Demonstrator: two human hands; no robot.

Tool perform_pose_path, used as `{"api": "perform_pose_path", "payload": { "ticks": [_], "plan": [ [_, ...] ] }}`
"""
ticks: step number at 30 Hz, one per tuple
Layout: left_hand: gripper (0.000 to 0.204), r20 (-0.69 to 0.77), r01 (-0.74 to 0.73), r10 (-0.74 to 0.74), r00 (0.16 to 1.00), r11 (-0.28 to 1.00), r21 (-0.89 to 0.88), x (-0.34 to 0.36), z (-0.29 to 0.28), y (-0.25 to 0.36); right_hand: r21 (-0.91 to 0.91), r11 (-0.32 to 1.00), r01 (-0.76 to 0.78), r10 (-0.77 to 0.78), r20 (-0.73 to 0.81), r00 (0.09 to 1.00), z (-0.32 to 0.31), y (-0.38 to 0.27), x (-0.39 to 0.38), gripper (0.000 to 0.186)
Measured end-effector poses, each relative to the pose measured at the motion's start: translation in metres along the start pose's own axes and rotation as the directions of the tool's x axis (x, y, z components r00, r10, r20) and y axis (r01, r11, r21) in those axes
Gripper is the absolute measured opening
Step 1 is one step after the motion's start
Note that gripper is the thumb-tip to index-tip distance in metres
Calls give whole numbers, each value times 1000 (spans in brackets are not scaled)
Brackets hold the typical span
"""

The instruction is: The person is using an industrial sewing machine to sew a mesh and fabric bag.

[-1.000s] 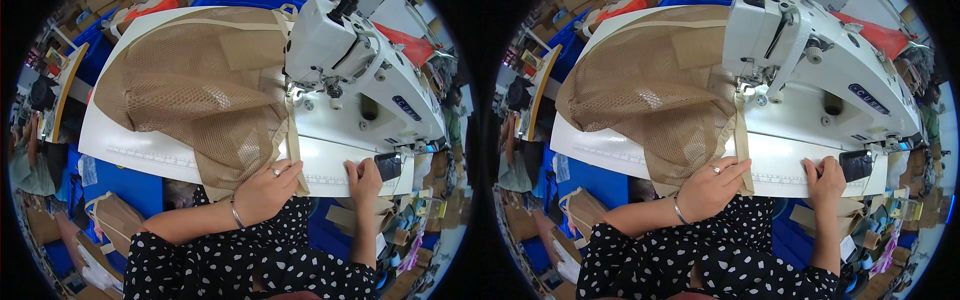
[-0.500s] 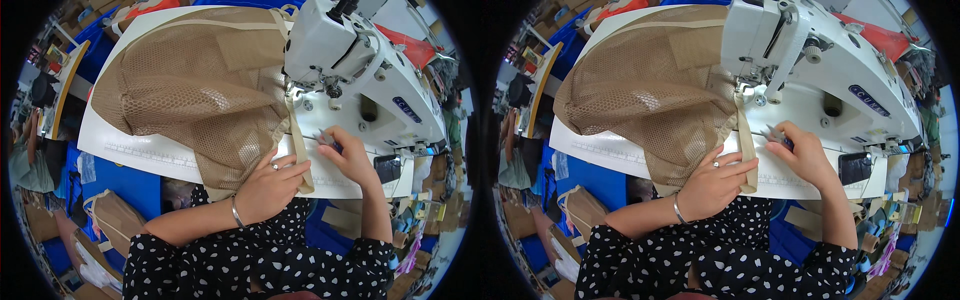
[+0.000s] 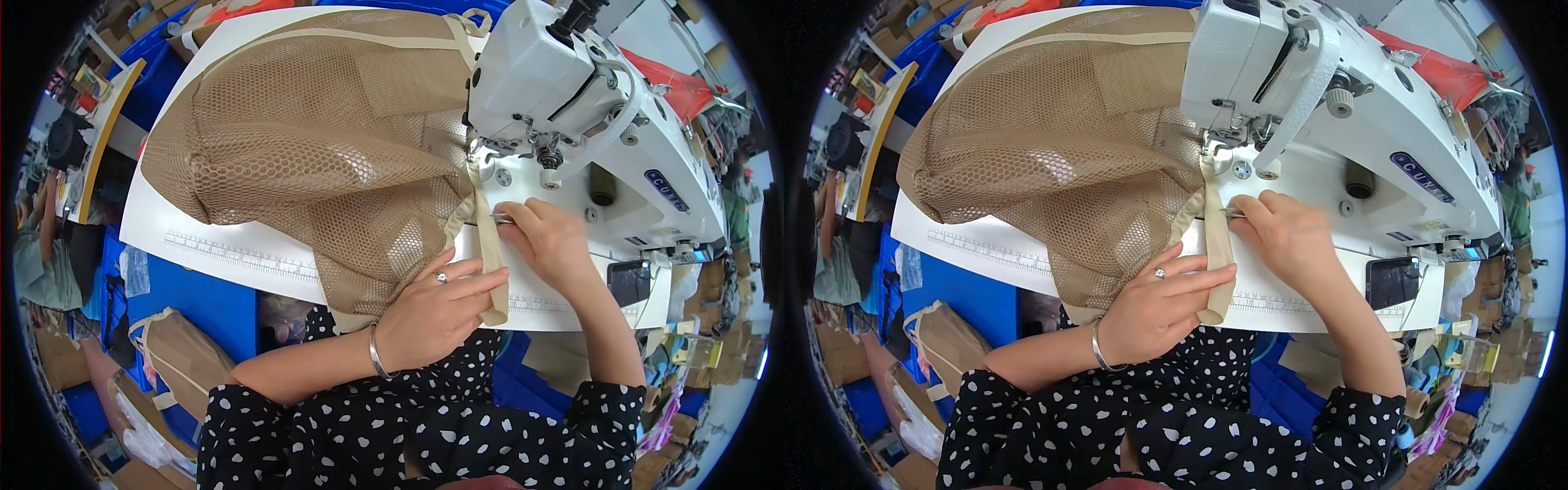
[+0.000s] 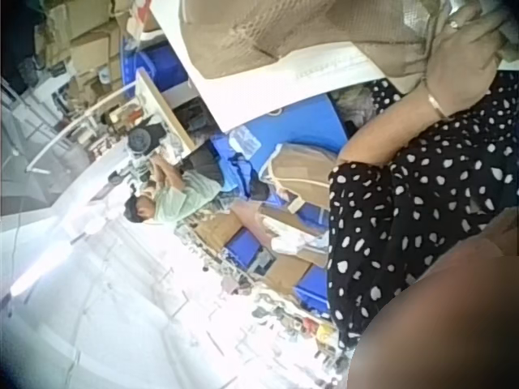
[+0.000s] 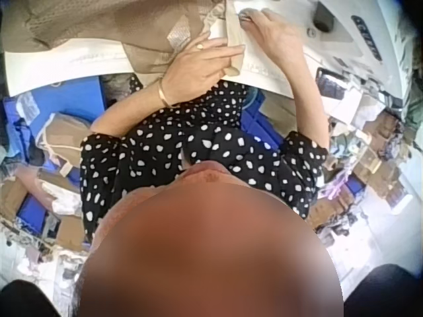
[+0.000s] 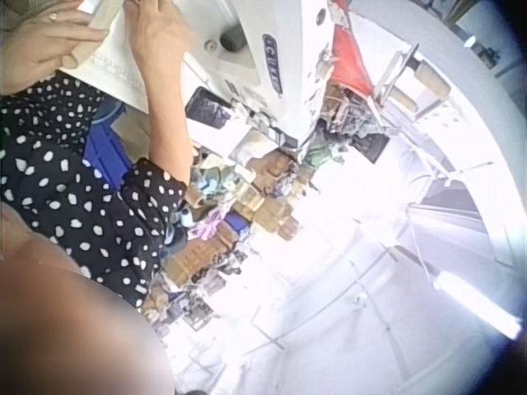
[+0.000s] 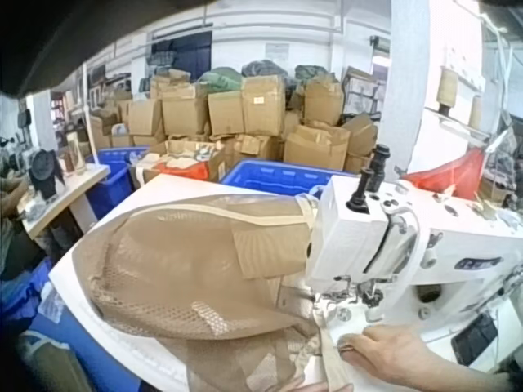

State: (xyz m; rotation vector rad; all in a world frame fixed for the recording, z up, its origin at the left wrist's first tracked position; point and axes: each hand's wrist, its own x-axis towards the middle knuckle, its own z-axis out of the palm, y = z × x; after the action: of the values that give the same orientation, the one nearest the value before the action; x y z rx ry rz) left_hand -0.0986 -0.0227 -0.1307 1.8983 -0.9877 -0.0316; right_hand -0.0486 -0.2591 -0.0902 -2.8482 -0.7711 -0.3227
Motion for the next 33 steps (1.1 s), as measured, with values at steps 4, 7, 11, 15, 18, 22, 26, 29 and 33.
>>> {"api": "perform_pose_path", "payload": {
  "ticks": [4, 7, 11, 15, 18, 22, 26, 29, 33],
  "plan": [
    [25, -5, -4, 3, 1000, 999, -33, -1, -1, -2, -4, 999, 49, -49, -109, 993, 19, 0, 5, 24],
    [22, -6, -10, 9, 1000, 998, -55, -1, -1, -3, -37, 996, 82, -86, -117, 989, 25, 2, 7, 24],
    [16, -17, -21, 20, 1000, 998, -59, -1, 0, -3, -46, 995, 87, -91, -88, 992, 29, 1, 9, 23],
    [7, 1, -28, 28, 1000, 999, -41, -2, 0, -4, -45, 995, 90, -93, -78, 993, 29, -1, 7, 23],
    [24, -2, -62, 62, 998, 998, -10, -2, -1, -5, -54, 993, 106, -111, -86, 990, 28, -3, 4, 23],
    [24, -7, -70, 70, 998, 998, -11, -2, 0, -6, -84, 991, 101, -108, -79, 991, 27, -5, 3, 23],
    [24, -7, -70, 70, 998, 998, -4, -2, 0, -5, -96, 988, 120, -128, -80, 989, 27, -6, 4, 21],
    [11, -7, -49, 49, 999, 999, -21, -2, 0, -4, -109, 986, 124, -132, -69, 989, 27, -6, 5, 18],
    [5, -8, -34, 34, 999, 998, -49, -1, 0, -3, -126, 983, 130, -139, -62, 988, 26, -7, 4, 16]
  ]
}}
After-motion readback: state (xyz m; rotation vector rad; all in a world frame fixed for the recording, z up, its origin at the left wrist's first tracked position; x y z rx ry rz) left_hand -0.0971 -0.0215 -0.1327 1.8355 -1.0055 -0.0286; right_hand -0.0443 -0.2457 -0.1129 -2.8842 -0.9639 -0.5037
